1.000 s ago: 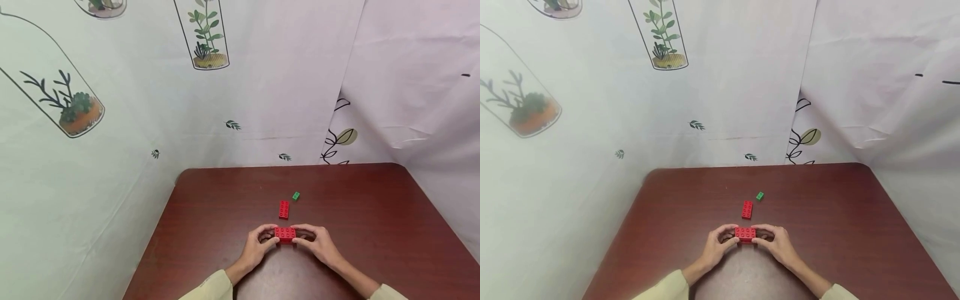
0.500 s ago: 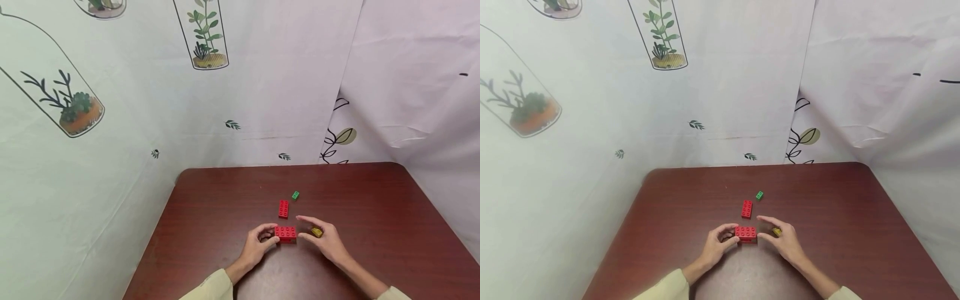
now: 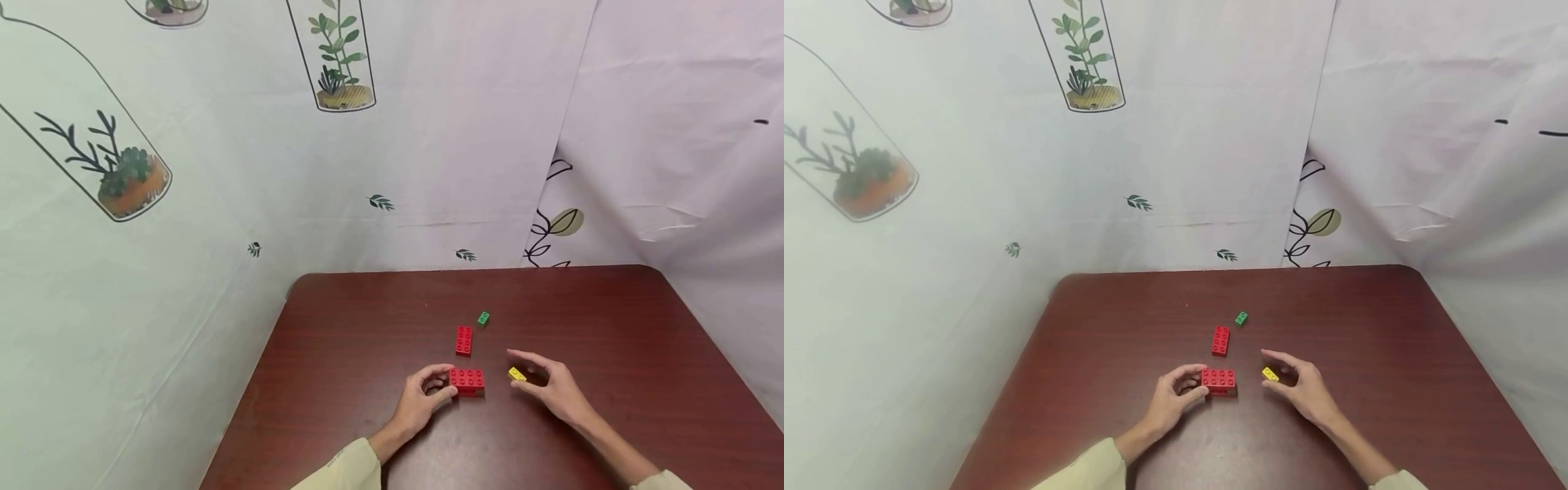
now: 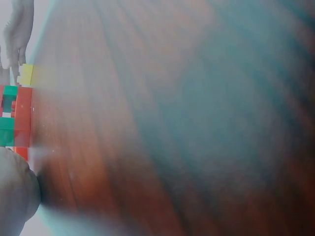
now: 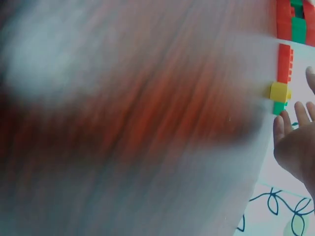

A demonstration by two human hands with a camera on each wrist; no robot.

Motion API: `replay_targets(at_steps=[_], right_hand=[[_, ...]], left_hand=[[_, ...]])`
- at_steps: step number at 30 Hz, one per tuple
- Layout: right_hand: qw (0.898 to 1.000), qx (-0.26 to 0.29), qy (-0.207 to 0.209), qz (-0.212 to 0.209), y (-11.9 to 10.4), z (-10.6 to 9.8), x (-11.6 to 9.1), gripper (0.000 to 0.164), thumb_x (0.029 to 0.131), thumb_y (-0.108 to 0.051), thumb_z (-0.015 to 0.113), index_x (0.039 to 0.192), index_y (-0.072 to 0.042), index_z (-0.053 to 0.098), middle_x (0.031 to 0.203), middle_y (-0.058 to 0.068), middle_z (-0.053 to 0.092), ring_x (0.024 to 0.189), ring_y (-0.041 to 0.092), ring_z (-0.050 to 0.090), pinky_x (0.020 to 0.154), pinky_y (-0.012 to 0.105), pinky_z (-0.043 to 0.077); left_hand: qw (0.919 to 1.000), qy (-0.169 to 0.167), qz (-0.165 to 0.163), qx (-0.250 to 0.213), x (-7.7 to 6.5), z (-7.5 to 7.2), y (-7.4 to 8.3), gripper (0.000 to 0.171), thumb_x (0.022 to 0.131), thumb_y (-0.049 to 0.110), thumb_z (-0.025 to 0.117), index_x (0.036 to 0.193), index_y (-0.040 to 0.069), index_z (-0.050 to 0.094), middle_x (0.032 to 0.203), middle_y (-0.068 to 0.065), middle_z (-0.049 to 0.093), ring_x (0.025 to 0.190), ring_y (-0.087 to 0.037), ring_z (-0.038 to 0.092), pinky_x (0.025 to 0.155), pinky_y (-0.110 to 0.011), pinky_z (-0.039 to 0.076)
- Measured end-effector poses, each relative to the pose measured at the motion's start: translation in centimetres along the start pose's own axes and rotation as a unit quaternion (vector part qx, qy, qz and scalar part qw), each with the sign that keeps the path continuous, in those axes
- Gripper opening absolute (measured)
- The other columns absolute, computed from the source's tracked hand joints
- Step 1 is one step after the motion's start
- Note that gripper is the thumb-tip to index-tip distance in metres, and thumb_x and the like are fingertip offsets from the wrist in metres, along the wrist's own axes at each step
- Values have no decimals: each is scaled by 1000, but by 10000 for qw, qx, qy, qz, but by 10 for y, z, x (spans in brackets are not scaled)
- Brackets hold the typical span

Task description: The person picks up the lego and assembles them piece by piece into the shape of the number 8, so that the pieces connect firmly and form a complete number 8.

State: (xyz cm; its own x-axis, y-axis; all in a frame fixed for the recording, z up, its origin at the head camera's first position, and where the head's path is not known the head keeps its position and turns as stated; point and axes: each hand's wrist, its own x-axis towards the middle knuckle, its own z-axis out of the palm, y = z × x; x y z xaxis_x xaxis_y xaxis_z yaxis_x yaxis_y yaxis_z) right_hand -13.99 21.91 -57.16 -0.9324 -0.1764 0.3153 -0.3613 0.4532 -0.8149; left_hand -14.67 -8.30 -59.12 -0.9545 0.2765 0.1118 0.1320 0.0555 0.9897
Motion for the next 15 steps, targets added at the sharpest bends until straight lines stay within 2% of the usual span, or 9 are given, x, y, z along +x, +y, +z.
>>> replay_targets(at_steps=[5, 15], right_hand=[[9998, 49, -208, -57, 5, -4, -2, 52, 84, -5, 91, 132, -2, 72, 123, 14, 75, 99, 19, 69, 81, 24, 56], [9974, 28, -710, -66, 14, -9, -2, 49, 88, 6, 82, 134, -2, 71, 127, 13, 73, 102, 16, 67, 81, 23, 55]], left_hand=[[10000, -33, 31, -3, 0, 0, 0, 38, 93, 6, 83, 129, 8, 74, 120, -9, 73, 110, -18, 66, 96, -29, 56], [10000, -50, 48, 60, 0, 0, 0, 38, 93, 5, 83, 129, 8, 74, 119, -10, 73, 110, -20, 67, 96, -30, 57]])
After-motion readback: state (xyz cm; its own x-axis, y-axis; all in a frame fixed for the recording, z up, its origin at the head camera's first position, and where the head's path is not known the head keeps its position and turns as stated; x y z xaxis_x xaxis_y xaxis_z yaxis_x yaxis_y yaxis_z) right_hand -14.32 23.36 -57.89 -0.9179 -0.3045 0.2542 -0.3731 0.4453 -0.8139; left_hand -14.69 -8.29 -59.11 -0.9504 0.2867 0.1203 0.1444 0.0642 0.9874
